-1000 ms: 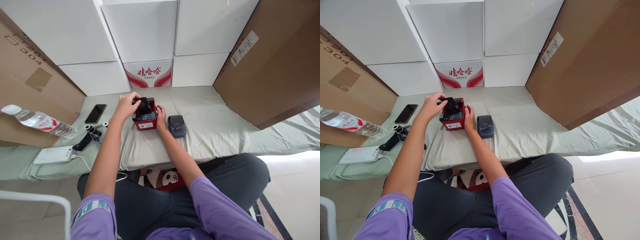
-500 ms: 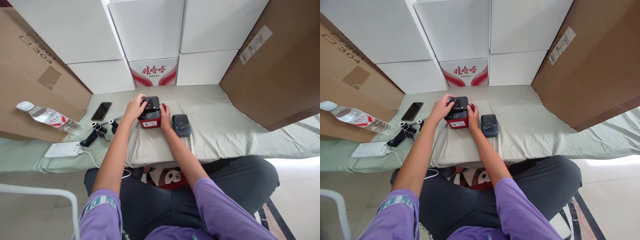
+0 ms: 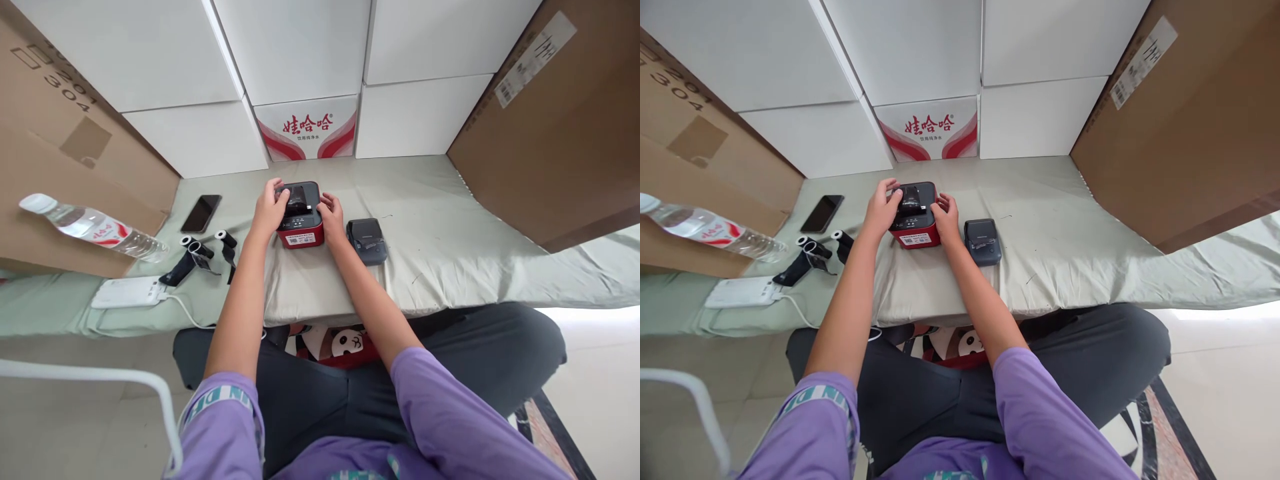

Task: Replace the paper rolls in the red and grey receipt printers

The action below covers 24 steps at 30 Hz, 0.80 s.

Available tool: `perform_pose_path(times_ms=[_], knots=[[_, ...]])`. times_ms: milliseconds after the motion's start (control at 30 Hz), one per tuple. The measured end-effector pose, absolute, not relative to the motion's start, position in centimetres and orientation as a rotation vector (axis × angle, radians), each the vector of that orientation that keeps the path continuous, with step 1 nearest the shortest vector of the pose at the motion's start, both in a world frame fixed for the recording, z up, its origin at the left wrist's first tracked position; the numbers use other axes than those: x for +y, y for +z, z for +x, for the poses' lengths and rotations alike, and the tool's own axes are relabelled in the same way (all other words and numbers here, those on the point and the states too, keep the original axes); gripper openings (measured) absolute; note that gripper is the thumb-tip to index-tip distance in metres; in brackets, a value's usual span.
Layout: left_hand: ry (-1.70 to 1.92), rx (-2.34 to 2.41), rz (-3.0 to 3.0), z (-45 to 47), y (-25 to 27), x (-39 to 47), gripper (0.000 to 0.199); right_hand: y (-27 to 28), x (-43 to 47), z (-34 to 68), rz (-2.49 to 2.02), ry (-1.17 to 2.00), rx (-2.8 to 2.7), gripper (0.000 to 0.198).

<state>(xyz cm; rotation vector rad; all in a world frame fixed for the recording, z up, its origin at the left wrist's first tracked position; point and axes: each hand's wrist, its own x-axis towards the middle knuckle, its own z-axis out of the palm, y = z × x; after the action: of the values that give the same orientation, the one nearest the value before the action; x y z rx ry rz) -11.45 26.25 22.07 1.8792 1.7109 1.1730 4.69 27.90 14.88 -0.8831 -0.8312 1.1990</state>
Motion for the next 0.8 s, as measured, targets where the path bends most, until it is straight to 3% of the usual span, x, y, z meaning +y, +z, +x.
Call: perform_pose_path(times_ms=[200,367,467,567,667,800], knots=[[1.328,1.782,1.797,-10.2,23.1,24.3,0.045,17.1,23.2,4.7,-1.002,1.089,-0.848,0.041],[1.723,1.866,1.668,-5.5,21.8,17.4,0.033,21.5,14.1,10.1,-1.069,0.745,-1.165,0.05],[1.356,1.553,1.787,-1.5,19.4,14.2,0.027,21.0,12.7,15.3,-1.238,0.476,-1.091,0.058],[1.029,1.343,1.779,1.5,17.4,13.5,0.035,17.6,14.9,18.6,-1.275,0.637,-0.944,0.055],[0.936,1.347,1.685,2.5,16.4,14.1,0.039,14.3,17.2,19.2,-1.315,0.873,-0.809,0.062],[0.941,1.385,1.633,2.4,16.3,14.6,0.036,12.2,17.9,18.5,-1.346,0.784,-0.917,0.068]])
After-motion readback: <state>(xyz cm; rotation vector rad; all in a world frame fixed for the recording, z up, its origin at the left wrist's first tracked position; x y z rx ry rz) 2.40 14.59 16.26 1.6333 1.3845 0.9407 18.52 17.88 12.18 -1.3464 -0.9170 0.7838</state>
